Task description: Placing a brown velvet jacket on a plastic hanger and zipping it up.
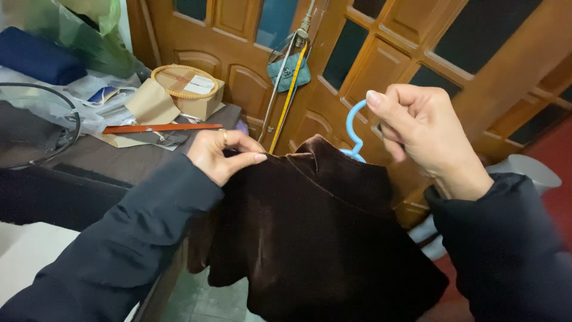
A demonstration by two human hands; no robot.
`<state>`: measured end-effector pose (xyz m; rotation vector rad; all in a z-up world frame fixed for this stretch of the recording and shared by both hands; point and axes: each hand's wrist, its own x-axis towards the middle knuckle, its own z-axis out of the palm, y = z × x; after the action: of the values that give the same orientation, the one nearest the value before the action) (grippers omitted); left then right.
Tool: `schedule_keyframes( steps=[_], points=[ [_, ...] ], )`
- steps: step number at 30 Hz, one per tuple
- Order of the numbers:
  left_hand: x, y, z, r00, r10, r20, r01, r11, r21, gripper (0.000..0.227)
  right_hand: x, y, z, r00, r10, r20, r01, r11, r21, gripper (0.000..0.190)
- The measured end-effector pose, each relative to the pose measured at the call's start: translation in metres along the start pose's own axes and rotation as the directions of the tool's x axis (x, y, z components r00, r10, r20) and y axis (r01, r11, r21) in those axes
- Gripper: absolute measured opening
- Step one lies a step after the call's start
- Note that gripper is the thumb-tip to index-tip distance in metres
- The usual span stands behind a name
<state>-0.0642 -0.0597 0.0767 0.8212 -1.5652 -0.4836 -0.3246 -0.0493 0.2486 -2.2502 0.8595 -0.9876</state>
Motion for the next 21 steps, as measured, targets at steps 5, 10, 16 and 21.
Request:
schedule_keyframes(
  steps=[5,10,16,21],
  points=[
    [-0.002,0.016,-0.012,0.973,0.204,-0.106,-0.196,0.978,0.077,0.007,-0.008,0.002,-0.011,0.998,0.063,0.030,-0.063,0.998,0.010,0.050],
    [-0.007,-0.002,-0.021,0.971,0.181,-0.156,-0.140,0.960,0.244,0.009,-0.007,0.016,-0.020,0.996,0.033,0.083,-0.020,0.988,-0.151,0.052],
    [-0.016,-0.029,-0.045,0.999,0.041,-0.027,-0.041,0.999,0.002,0.033,0.008,0.041,-0.019,0.999,-0.034,0.024,0.034,0.999,-0.008,0.051],
    [-0.039,-0.116,-0.060,0.922,-0.287,0.259,0.339,0.922,-0.187,0.046,0.022,0.062,-0.027,0.999,-0.017,0.028,0.015,0.997,0.077,0.048]
  ],
)
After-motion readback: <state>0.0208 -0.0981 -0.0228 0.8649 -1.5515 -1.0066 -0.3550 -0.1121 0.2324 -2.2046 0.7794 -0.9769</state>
